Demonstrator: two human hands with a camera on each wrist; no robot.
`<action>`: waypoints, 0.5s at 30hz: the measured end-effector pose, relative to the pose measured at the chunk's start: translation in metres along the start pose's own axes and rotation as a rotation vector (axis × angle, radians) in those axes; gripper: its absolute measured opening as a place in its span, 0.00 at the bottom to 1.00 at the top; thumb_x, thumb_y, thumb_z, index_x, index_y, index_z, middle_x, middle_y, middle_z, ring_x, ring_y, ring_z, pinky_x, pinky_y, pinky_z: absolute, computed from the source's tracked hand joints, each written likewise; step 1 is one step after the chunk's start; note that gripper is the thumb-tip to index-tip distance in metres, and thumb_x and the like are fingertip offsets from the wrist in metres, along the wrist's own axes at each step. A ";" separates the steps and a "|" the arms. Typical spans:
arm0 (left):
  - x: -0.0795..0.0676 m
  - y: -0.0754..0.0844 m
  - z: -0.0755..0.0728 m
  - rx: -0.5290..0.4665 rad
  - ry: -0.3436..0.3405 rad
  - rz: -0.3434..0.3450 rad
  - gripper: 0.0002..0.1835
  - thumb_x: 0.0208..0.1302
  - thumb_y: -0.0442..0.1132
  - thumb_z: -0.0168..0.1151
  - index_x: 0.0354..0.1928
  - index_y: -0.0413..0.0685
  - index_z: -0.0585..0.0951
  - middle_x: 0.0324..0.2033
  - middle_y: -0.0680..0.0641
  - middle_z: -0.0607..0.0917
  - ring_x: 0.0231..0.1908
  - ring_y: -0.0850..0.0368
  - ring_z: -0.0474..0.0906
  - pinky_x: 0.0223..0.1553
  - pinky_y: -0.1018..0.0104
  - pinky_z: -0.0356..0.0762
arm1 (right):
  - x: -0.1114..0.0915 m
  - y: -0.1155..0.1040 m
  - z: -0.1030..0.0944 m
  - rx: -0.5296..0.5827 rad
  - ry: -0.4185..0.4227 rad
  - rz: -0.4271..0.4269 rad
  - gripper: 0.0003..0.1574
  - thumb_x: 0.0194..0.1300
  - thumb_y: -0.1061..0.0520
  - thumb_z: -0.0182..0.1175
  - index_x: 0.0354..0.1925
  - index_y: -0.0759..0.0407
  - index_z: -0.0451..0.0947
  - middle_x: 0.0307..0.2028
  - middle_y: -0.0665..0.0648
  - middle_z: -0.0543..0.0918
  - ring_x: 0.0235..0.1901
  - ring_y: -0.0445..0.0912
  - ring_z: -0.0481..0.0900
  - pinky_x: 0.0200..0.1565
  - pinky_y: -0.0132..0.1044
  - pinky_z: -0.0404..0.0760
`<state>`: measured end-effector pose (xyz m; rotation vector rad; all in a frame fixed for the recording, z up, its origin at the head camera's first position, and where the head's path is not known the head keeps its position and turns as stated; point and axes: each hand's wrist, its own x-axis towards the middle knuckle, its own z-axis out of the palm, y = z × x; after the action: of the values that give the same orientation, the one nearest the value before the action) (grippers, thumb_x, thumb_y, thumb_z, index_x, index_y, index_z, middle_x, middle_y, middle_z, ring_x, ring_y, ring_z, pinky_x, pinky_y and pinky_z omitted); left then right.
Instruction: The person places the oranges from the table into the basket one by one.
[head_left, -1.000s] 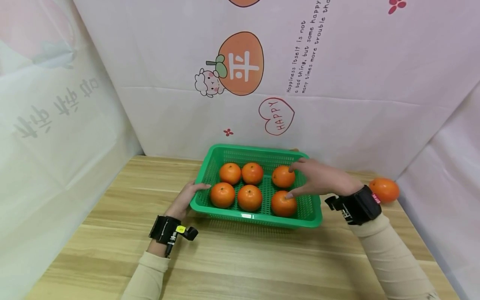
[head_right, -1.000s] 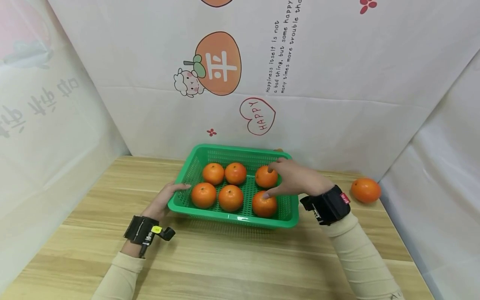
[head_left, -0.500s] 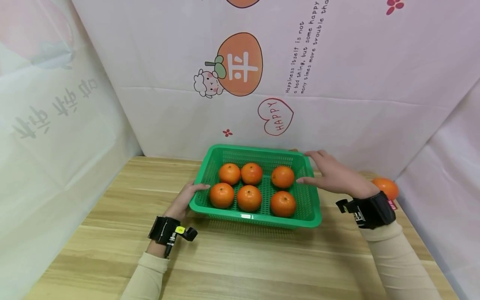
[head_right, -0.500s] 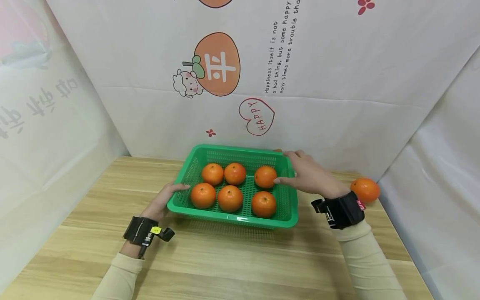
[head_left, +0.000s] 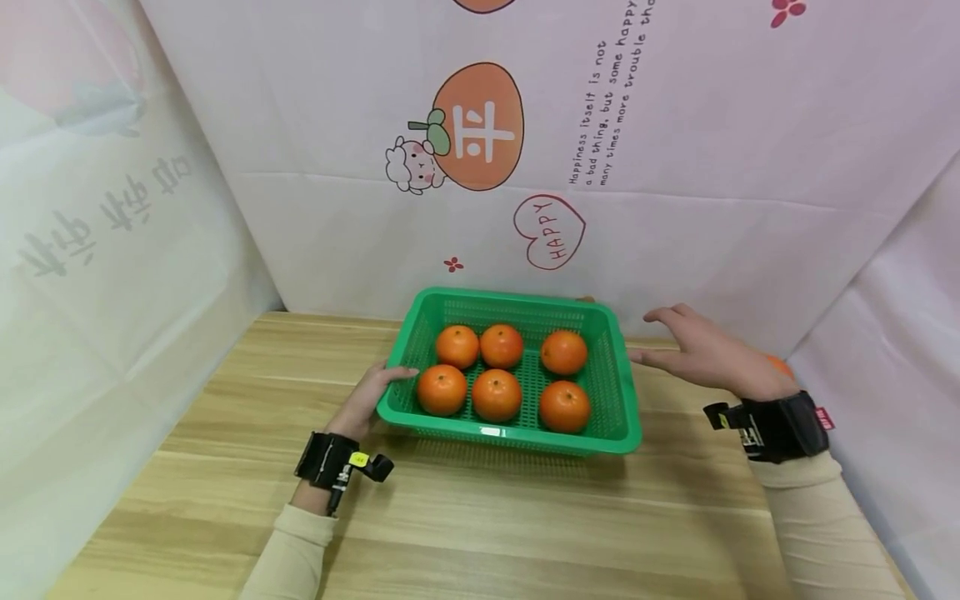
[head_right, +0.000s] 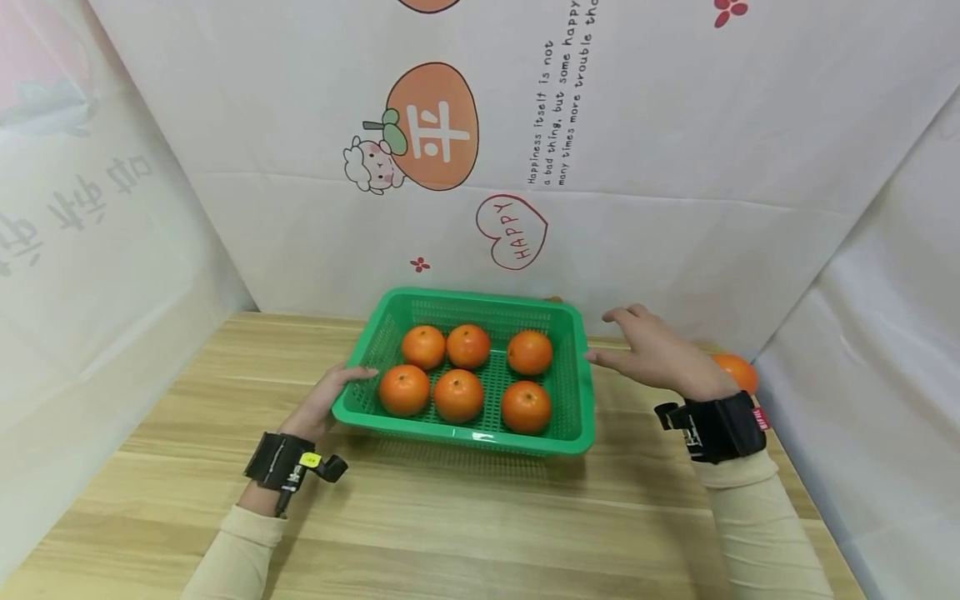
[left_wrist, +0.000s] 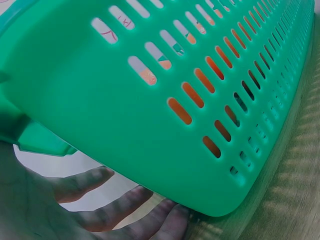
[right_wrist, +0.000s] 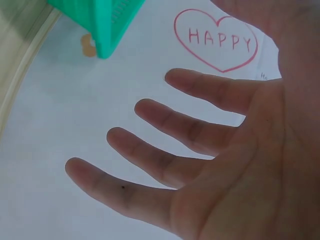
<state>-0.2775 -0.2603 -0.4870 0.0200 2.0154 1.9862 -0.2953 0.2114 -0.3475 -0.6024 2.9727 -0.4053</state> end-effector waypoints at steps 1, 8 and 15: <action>0.000 0.000 0.000 0.000 -0.002 0.002 0.38 0.75 0.48 0.53 0.83 0.48 0.56 0.76 0.37 0.70 0.68 0.45 0.74 0.63 0.54 0.81 | -0.001 0.002 0.000 0.000 0.001 0.004 0.52 0.74 0.33 0.60 0.74 0.71 0.65 0.70 0.80 0.66 0.65 0.72 0.72 0.60 0.70 0.76; 0.000 0.000 0.001 -0.003 0.000 -0.006 0.39 0.75 0.49 0.54 0.83 0.48 0.56 0.75 0.36 0.71 0.67 0.46 0.76 0.62 0.55 0.82 | -0.008 0.019 0.000 0.000 0.008 0.004 0.49 0.74 0.34 0.60 0.72 0.70 0.67 0.69 0.79 0.68 0.65 0.72 0.72 0.60 0.70 0.75; 0.001 -0.001 -0.001 0.009 0.005 -0.004 0.39 0.75 0.49 0.54 0.83 0.48 0.57 0.75 0.36 0.71 0.65 0.46 0.77 0.60 0.55 0.83 | -0.009 0.040 0.000 -0.046 0.009 0.025 0.49 0.74 0.37 0.61 0.71 0.75 0.67 0.67 0.82 0.69 0.65 0.75 0.70 0.60 0.71 0.75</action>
<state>-0.2783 -0.2613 -0.4877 0.0123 2.0257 1.9767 -0.3015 0.2504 -0.3583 -0.5687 3.0023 -0.3392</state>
